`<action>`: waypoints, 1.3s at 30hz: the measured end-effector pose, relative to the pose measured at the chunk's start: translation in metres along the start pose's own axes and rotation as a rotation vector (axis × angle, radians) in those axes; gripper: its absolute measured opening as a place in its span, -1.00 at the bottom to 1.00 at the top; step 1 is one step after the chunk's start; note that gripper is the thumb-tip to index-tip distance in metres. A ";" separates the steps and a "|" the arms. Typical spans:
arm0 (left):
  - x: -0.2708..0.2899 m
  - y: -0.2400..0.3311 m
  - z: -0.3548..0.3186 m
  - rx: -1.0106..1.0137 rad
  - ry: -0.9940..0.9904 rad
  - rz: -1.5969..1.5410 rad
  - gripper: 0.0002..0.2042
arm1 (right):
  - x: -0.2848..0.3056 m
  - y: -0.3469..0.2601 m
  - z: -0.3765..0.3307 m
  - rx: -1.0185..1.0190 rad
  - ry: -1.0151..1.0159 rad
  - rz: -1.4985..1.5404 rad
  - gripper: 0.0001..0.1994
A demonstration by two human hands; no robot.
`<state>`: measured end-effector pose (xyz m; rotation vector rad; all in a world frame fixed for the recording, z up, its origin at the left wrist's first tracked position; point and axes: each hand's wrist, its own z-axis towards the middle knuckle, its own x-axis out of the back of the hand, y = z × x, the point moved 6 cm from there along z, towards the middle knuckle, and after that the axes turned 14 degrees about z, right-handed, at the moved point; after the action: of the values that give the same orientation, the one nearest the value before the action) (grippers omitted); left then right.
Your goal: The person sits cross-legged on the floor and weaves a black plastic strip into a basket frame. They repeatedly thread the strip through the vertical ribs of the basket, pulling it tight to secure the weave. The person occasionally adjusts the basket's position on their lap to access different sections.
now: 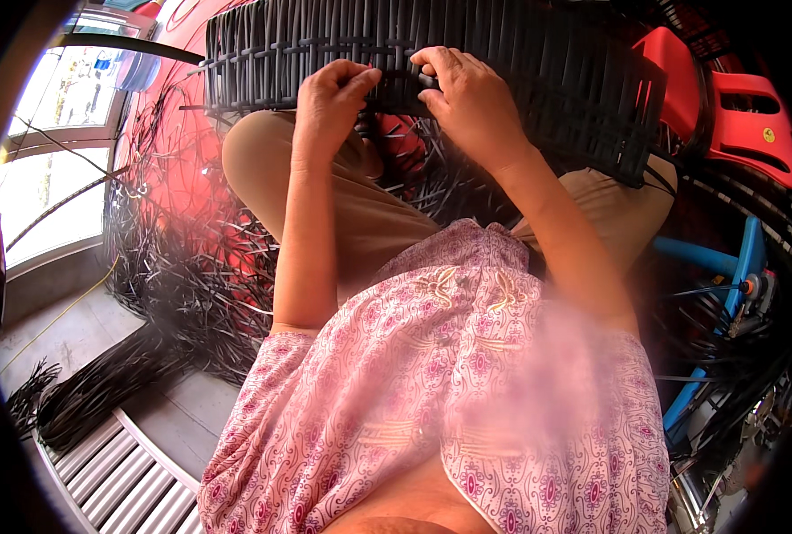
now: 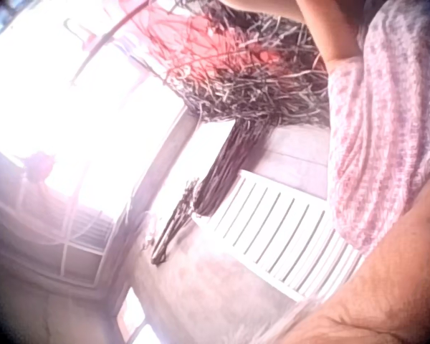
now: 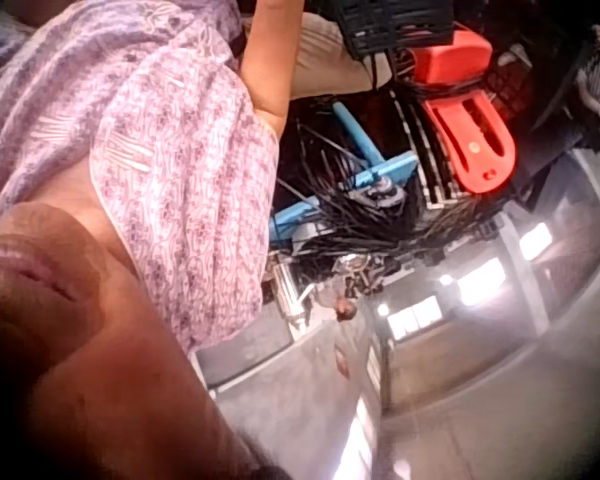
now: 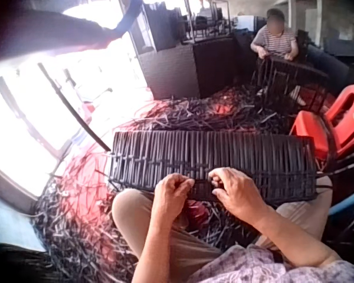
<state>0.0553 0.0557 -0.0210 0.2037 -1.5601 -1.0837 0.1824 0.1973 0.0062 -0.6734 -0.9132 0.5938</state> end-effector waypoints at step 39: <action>-0.010 0.005 0.012 -0.053 0.117 0.381 -0.73 | -0.014 0.021 0.023 -0.258 0.107 0.200 -0.79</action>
<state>0.0505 0.0715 -0.0232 -0.0656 -1.3928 -0.7972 0.1520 0.2075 -0.0062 -1.0280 -0.8352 0.6158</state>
